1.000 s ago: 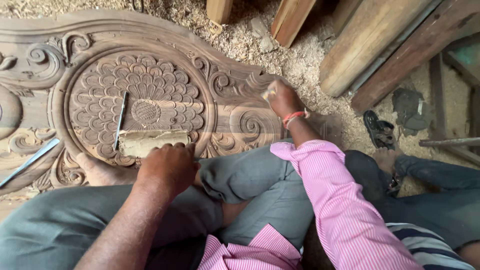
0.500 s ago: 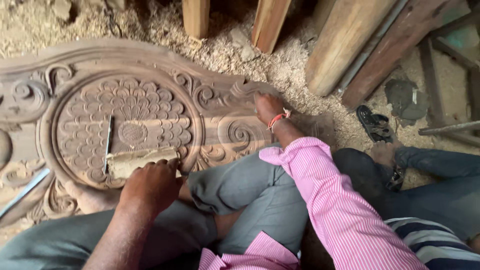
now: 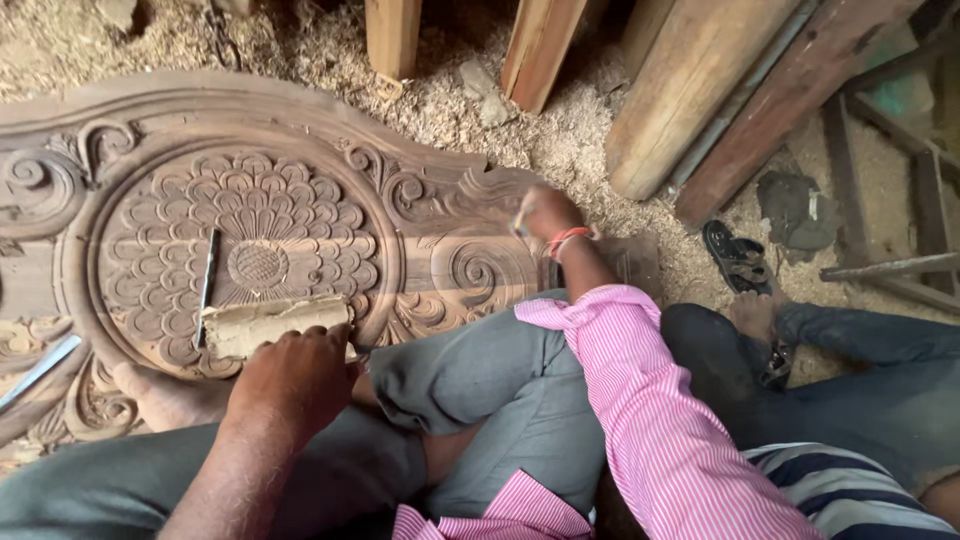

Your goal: The person carves a decorative floral pattern into a large wooden panel using a chisel and a mallet. They repeatedly strike the chisel to shape the wood and occasionally use a sanding block to smooth the carved surfaces.

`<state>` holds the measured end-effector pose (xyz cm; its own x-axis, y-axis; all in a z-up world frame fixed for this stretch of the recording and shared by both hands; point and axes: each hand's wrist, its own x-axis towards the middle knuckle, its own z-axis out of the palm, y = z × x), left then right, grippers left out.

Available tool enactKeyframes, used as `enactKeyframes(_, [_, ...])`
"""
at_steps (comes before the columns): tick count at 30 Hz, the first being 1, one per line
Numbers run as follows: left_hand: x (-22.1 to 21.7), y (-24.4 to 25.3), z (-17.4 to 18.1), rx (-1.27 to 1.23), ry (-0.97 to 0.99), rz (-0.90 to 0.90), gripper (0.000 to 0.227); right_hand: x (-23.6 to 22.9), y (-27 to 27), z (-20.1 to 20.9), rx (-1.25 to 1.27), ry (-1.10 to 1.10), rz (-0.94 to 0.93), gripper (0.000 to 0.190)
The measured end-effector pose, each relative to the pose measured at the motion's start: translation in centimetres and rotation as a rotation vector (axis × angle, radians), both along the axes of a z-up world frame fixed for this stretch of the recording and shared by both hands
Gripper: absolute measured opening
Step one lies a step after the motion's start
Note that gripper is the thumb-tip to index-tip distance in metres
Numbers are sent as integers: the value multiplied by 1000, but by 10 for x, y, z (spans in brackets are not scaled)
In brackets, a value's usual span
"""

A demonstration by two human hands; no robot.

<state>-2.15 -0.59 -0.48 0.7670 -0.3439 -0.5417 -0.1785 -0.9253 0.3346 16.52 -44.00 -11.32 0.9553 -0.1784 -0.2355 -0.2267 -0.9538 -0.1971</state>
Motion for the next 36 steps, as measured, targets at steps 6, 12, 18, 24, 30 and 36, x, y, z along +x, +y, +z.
enactKeyframes(6, [11, -12, -1, -84, 9, -35, 43, 20, -25, -10, -93, -242, -174, 23])
enactKeyframes(12, [5, -6, 0, -14, 29, -12, 40, 16, 13, -19, -250, 117, -95, 23])
enactKeyframes(18, [8, -5, -3, -18, 35, -54, 43, 11, 14, -23, -161, -34, -101, 28])
enactKeyframes(24, [7, -5, 8, -50, -36, -60, 45, 6, 16, 4, -289, 131, -7, 28])
enactKeyframes(30, [-2, -7, -11, -37, -5, -39, 43, -6, -11, -25, -125, 105, -306, 32])
enactKeyframes(36, [1, -7, 4, -58, -49, -42, 46, 6, -26, -38, -441, 239, 53, 35])
